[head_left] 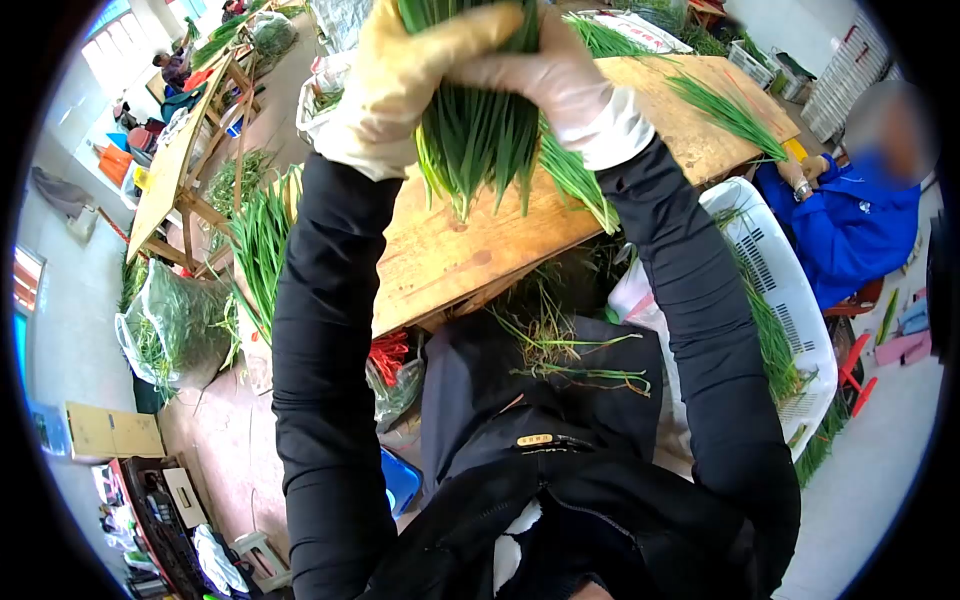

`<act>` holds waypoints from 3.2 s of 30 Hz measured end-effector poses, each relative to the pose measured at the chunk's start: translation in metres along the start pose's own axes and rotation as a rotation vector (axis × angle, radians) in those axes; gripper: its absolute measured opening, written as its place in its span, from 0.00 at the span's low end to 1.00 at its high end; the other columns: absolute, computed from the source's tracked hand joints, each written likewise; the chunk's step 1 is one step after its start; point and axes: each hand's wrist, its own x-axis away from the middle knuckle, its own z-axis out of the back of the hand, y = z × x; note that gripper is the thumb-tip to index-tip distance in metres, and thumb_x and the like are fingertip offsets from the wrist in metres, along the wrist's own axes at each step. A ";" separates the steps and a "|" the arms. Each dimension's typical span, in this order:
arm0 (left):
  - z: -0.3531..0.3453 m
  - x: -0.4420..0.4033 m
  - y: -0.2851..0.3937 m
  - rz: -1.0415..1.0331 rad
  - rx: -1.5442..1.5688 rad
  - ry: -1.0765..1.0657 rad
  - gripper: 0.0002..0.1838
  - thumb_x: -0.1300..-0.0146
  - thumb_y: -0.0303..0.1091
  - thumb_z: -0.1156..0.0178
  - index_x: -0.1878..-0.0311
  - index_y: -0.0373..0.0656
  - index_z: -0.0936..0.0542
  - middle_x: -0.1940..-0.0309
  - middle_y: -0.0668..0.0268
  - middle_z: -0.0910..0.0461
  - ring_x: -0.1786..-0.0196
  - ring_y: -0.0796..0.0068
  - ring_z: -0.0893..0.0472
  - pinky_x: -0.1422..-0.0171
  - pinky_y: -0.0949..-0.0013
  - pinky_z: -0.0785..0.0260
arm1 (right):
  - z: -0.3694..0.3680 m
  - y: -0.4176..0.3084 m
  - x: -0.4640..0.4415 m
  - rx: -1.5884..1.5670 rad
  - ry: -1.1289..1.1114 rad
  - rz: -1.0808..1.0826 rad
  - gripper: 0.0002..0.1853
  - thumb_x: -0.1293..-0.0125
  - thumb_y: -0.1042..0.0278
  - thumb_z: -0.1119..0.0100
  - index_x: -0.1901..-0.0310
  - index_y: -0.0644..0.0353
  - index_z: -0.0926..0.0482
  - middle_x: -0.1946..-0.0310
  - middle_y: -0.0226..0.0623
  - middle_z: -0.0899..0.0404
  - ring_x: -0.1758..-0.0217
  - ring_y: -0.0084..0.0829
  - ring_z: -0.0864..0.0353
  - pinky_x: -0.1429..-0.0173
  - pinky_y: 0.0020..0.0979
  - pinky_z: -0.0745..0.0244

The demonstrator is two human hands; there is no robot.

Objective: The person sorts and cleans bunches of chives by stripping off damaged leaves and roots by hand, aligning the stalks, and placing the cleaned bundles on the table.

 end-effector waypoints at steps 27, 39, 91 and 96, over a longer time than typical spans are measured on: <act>0.060 0.001 -0.007 -0.292 -0.605 -0.285 0.51 0.59 0.38 0.29 0.34 0.53 0.51 0.41 0.58 0.38 0.36 0.69 0.44 0.38 0.58 0.45 | -0.007 -0.003 -0.043 0.108 0.067 -0.056 0.11 0.46 0.69 0.40 0.61 0.63 0.25 0.65 0.32 0.22 0.63 0.26 0.23 0.59 0.24 0.28; 0.015 0.131 -0.101 0.361 -0.310 -0.031 0.24 0.45 0.21 0.48 0.43 0.40 0.39 0.58 0.62 0.25 0.56 0.74 0.27 0.50 0.72 0.34 | -0.001 -0.050 -0.020 -0.200 0.189 -0.083 0.11 0.39 0.61 0.48 0.75 0.56 0.29 0.77 0.31 0.28 0.74 0.26 0.29 0.64 0.27 0.30; -0.048 0.148 -0.076 0.625 0.316 -0.422 0.13 0.48 0.34 0.38 0.62 0.36 0.23 0.68 0.63 0.22 0.62 0.75 0.24 0.54 0.74 0.33 | 0.141 -0.190 0.161 -0.366 -0.089 -0.241 0.18 0.34 0.60 0.63 0.82 0.51 0.33 0.80 0.25 0.29 0.79 0.13 0.35 0.72 0.19 0.40; -0.106 0.092 -0.012 -0.025 0.079 -0.266 0.62 0.70 0.38 0.26 0.35 0.40 0.60 0.36 0.50 0.54 0.32 0.62 0.54 0.32 0.62 0.57 | 0.082 -0.141 0.128 -0.286 0.310 -0.297 0.11 0.39 0.65 0.54 0.79 0.51 0.35 0.87 0.19 0.36 0.86 0.14 0.40 0.79 0.19 0.38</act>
